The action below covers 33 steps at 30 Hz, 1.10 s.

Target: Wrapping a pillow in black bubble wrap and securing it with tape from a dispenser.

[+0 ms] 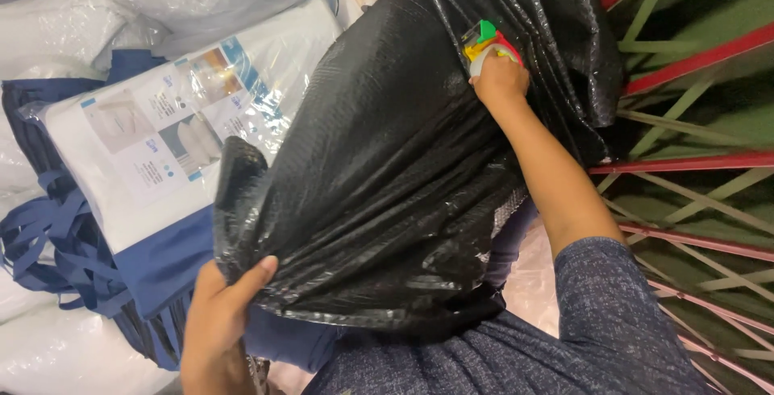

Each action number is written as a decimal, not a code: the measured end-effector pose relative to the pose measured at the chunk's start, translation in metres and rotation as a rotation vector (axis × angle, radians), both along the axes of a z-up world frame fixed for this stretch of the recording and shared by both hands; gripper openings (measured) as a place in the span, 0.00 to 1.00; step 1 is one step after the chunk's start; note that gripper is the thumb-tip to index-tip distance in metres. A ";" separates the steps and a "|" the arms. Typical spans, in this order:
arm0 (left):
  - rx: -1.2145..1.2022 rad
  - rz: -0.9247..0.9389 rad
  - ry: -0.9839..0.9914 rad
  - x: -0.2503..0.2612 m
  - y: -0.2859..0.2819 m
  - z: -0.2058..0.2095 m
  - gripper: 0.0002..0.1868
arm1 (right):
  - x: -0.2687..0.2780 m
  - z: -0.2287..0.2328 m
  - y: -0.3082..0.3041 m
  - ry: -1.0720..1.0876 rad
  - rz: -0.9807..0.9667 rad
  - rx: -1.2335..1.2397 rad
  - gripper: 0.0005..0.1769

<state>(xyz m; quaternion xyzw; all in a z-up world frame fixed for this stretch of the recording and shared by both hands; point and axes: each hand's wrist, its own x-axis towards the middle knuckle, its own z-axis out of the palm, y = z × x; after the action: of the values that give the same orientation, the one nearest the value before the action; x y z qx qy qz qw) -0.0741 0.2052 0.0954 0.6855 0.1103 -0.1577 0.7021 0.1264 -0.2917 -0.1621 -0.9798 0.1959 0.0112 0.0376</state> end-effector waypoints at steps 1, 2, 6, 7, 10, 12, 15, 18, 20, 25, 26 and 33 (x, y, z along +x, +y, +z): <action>0.002 0.008 0.005 -0.003 0.011 0.004 0.15 | -0.003 -0.001 0.004 0.005 0.008 0.002 0.34; 0.016 0.129 0.010 -0.005 0.023 0.007 0.17 | -0.006 -0.001 0.008 0.004 -0.011 -0.002 0.36; 0.451 0.547 -0.218 -0.032 0.086 0.041 0.27 | -0.004 -0.014 0.011 -0.008 -0.047 -0.004 0.31; 0.451 0.559 -0.218 -0.036 0.115 0.034 0.27 | -0.007 -0.014 0.013 -0.012 -0.036 -0.004 0.31; 0.400 0.501 -0.222 -0.046 0.190 0.014 0.25 | -0.011 -0.017 0.018 -0.080 -0.046 0.006 0.21; 0.257 0.761 -0.223 -0.050 0.218 0.002 0.18 | -0.010 -0.027 0.017 -0.020 -0.076 0.061 0.31; 0.235 0.782 -0.226 -0.054 0.227 -0.007 0.19 | -0.012 -0.037 0.018 -0.011 -0.076 0.060 0.29; 0.207 0.799 -0.221 -0.061 0.229 -0.012 0.19 | -0.016 -0.028 0.024 -0.106 -0.044 0.018 0.32; 0.192 0.820 -0.232 -0.058 0.233 -0.012 0.20 | -0.034 -0.004 0.052 -0.399 0.047 0.071 0.26; 0.145 0.874 -0.241 -0.062 0.245 -0.021 0.21 | -0.080 0.027 0.145 -0.476 0.286 0.584 0.33; 0.130 0.880 -0.242 -0.064 0.249 -0.024 0.21 | -0.085 0.020 0.158 -0.450 0.263 0.548 0.37; 0.272 0.678 -0.320 -0.064 0.259 -0.020 0.36 | -0.084 0.023 0.158 -0.493 0.230 0.756 0.16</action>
<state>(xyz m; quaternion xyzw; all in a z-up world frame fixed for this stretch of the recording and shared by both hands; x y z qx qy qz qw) -0.1379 0.4646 0.0759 0.7130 0.2394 0.2076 0.6255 0.0427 -0.1341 -0.1395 -0.8861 0.0532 -0.1475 0.4362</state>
